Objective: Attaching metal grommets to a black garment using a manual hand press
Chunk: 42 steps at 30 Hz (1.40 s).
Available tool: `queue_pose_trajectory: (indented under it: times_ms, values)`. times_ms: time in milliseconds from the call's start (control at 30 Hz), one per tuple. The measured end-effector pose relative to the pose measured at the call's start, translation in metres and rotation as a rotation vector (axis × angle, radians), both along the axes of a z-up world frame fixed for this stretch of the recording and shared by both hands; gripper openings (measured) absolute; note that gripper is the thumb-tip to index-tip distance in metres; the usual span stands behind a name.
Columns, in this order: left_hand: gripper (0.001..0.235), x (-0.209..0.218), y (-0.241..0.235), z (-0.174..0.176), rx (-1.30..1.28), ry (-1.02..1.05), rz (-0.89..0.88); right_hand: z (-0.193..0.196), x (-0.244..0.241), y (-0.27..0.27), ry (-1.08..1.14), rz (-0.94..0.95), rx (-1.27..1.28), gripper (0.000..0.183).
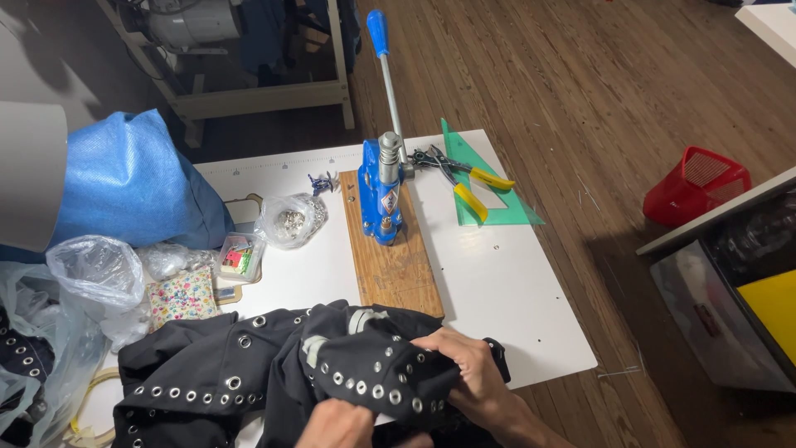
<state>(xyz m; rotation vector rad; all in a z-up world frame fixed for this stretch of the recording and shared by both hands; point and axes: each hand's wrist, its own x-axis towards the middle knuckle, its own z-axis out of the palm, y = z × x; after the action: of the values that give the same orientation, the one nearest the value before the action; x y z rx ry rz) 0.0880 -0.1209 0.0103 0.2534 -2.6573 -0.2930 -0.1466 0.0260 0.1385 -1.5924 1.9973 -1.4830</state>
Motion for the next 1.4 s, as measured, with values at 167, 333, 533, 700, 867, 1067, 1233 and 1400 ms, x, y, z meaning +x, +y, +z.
queue_pose_trajectory:
  times_ms: [167,333,533,700,867,1067,1233,1400]
  values:
    - [0.046,-0.066,-0.043,0.198,0.004,0.331,-0.225,-0.018,-0.006,0.005,-0.600,0.021,0.259,0.017]
    - [0.154,-0.112,-0.070,0.197,0.291,-0.035,-0.552,-0.024,-0.023,0.003,-0.913,0.137,0.099,0.045]
    - [0.144,-0.143,-0.092,0.168,0.454,-0.184,-0.658,-0.017,-0.036,-0.001,-1.075,0.194,0.017,0.036]
    - [0.114,-0.158,-0.113,0.176,0.893,-0.351,-0.707,0.047,-0.030,-0.033,-1.252,-0.073,0.076,0.039]
    - [0.097,-0.176,-0.117,0.152,1.151,-0.291,-0.563,0.037,-0.046,-0.047,-1.237,-0.105,-0.032,0.022]
    - [0.067,-0.172,-0.128,0.134,1.346,-0.087,-0.420,0.034,-0.064,-0.055,-1.163,-0.035,-0.040,0.019]
    - [0.063,-0.164,-0.128,0.161,0.918,-0.009,-0.258,0.003,-0.088,-0.063,-1.058,-0.011,0.027,0.025]
    - [0.052,-0.163,-0.132,0.156,0.582,-0.012,-0.116,-0.005,-0.128,-0.071,-0.904,0.107,0.227,0.040]
